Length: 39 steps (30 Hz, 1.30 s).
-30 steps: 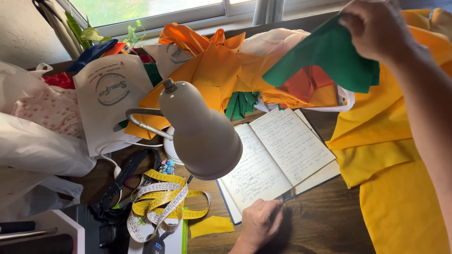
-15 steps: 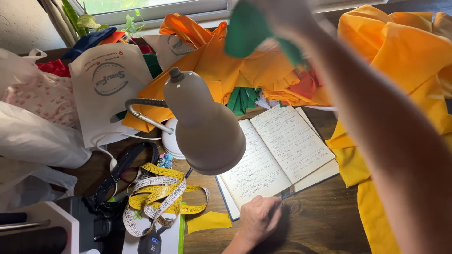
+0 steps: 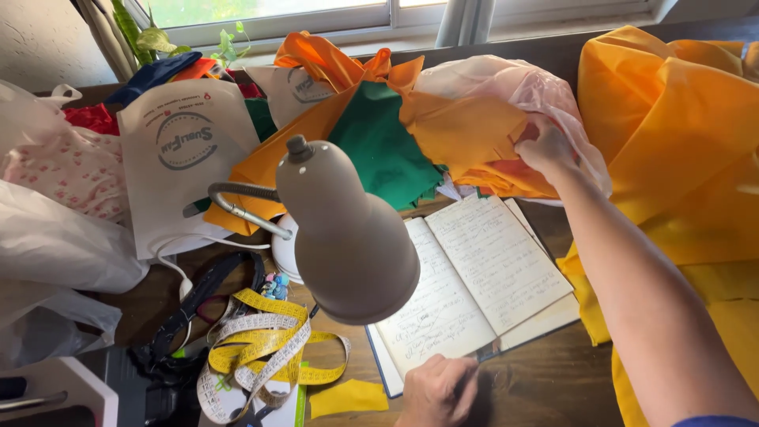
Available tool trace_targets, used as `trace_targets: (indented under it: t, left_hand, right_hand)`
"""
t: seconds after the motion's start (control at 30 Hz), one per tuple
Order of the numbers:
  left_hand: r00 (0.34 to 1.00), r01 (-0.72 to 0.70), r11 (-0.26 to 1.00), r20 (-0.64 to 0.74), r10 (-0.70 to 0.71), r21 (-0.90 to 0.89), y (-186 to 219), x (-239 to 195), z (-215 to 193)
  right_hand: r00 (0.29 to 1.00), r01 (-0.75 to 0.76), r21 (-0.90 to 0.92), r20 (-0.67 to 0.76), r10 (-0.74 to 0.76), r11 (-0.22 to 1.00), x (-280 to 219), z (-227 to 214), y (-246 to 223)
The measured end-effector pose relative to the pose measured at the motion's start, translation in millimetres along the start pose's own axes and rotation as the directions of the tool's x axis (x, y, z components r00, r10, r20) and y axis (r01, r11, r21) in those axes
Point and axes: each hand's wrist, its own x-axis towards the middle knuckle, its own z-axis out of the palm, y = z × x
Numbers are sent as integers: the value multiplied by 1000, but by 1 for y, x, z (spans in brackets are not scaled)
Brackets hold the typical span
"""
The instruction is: Cutting excess fabric from a yellow bag and organizing fabric scraps on a workspace
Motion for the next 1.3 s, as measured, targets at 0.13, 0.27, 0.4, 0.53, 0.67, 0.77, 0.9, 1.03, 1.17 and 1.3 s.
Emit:
trace_targets:
  t: [0.13, 0.27, 0.4, 0.53, 0.67, 0.77, 0.9, 1.03, 1.17, 1.3]
  left_hand:
    - [999, 51, 997, -13, -51, -57, 2, 1, -1]
    - [991, 134, 985, 24, -132, -106, 6, 4, -4]
    - [990, 142, 985, 10, -142, -96, 4, 4, -4]
    - [989, 148, 984, -11, -150, -96, 5, 6, -4]
    - [992, 124, 987, 1, -125, -98, 2, 2, -4]
    - [993, 119, 988, 5, -119, -95, 2, 1, -3]
    - [995, 102, 990, 4, -102, -92, -1, -1, -4]
    - [996, 93, 992, -4, -94, -83, -2, -1, -2]
    - [993, 105, 992, -45, -108, -67, -3, -2, 0]
    - [998, 69, 995, 10, -69, -76, -7, -3, 0]
  right_hand:
    - [874, 401, -446, -75, -480, 800, 67, 0, 2]
    - [764, 607, -199, -119, -634, 769, 117, 5, -13]
    - [748, 622, -312, -36, -663, 718, 98, -11, -36]
    - [616, 666, -298, -298, -729, 684, 113, 19, 4]
    - [808, 493, -267, -213, -550, 828, 75, 58, 33]
    - [758, 571, -407, -73, -648, 713, 61, 68, 61]
    - [770, 438, -528, -197, -607, 728, 66, 56, 71]
    - [943, 187, -469, -162, -292, 863, 58, 29, 40]
    - [961, 46, -485, -216, -170, 874, 86, 25, 48]
    - [768, 421, -313, -376, -518, 851, 155, 28, 91]
